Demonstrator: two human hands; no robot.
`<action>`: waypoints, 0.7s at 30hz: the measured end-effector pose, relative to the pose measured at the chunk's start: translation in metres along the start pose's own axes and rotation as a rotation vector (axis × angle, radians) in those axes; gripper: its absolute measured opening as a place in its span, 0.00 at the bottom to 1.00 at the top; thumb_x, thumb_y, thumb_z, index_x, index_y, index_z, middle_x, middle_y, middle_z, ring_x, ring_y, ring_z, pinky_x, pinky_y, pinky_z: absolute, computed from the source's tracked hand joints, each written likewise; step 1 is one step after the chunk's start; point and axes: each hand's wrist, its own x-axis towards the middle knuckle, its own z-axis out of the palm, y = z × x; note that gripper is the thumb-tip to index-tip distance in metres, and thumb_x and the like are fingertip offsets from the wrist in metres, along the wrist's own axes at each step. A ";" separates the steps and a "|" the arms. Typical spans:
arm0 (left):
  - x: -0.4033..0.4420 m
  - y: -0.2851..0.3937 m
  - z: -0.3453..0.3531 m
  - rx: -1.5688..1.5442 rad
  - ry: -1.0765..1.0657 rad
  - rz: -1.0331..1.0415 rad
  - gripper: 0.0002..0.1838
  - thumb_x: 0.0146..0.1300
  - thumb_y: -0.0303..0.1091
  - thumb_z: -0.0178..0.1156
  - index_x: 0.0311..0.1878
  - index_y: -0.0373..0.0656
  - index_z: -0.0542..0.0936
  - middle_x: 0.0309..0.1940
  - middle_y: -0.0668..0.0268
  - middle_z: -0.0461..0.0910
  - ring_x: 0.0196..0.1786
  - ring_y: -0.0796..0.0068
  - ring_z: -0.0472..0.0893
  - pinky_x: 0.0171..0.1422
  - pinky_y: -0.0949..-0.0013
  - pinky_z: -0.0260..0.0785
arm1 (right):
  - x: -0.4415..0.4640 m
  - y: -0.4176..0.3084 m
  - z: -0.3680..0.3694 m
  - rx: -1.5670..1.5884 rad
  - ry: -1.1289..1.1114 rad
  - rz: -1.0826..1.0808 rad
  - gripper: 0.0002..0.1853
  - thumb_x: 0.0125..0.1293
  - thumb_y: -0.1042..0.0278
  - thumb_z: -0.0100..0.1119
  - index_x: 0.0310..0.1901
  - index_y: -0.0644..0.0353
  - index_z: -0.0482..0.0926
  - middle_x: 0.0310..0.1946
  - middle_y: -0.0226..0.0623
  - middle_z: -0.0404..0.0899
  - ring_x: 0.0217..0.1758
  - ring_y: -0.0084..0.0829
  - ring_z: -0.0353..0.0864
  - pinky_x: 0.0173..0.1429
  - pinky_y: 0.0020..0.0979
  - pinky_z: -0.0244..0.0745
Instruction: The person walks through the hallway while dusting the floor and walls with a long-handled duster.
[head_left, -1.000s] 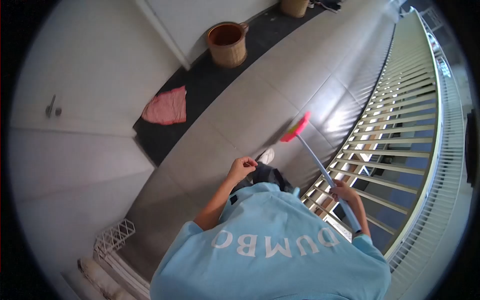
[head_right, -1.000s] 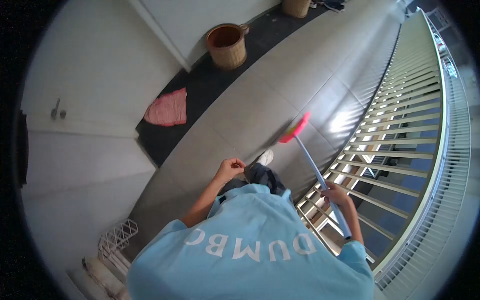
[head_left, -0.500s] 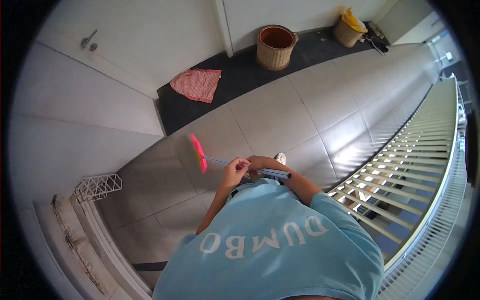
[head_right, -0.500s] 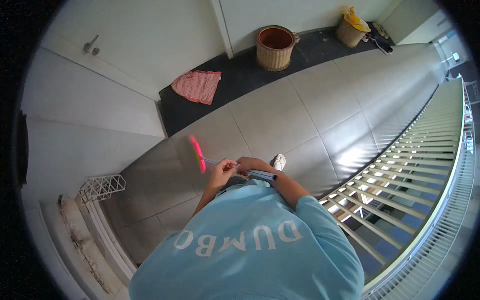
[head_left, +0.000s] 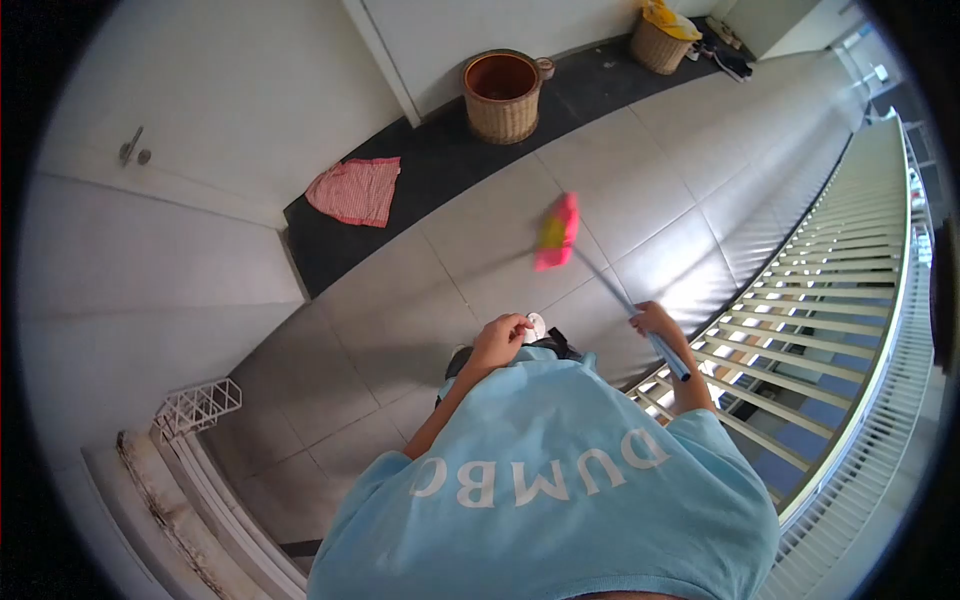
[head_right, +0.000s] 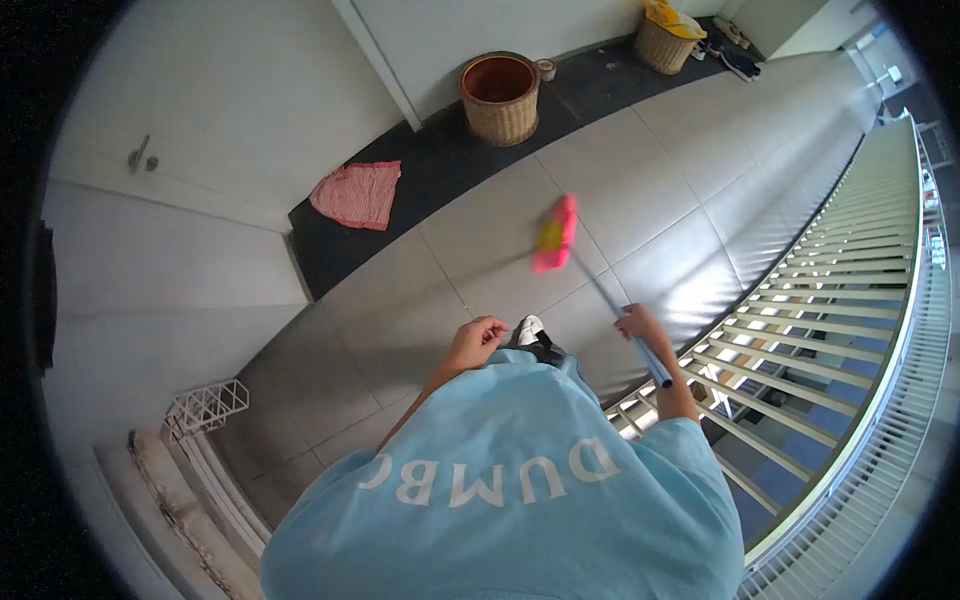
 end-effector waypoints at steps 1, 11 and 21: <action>0.008 0.004 0.005 0.060 -0.018 0.051 0.11 0.45 0.19 0.50 0.33 0.42 0.75 0.27 0.61 0.74 0.28 0.69 0.75 0.32 0.71 0.67 | 0.006 0.001 -0.016 -0.144 0.078 0.023 0.15 0.46 0.77 0.56 0.39 0.71 0.73 0.11 0.39 0.71 0.12 0.26 0.71 0.15 0.29 0.65; 0.082 0.029 -0.006 0.074 -0.004 0.100 0.08 0.45 0.19 0.52 0.31 0.39 0.75 0.26 0.60 0.73 0.26 0.70 0.74 0.31 0.72 0.67 | -0.024 -0.102 -0.076 -0.120 0.305 -0.005 0.12 0.45 0.73 0.54 0.32 0.72 0.74 0.13 0.41 0.72 0.15 0.30 0.74 0.19 0.30 0.69; 0.210 0.086 -0.101 0.025 0.142 0.226 0.07 0.47 0.20 0.54 0.31 0.40 0.74 0.23 0.64 0.71 0.24 0.74 0.72 0.28 0.74 0.66 | 0.095 -0.306 0.029 0.019 -0.417 -0.338 0.16 0.53 0.66 0.53 0.43 0.64 0.72 0.16 0.36 0.71 0.17 0.24 0.70 0.20 0.27 0.66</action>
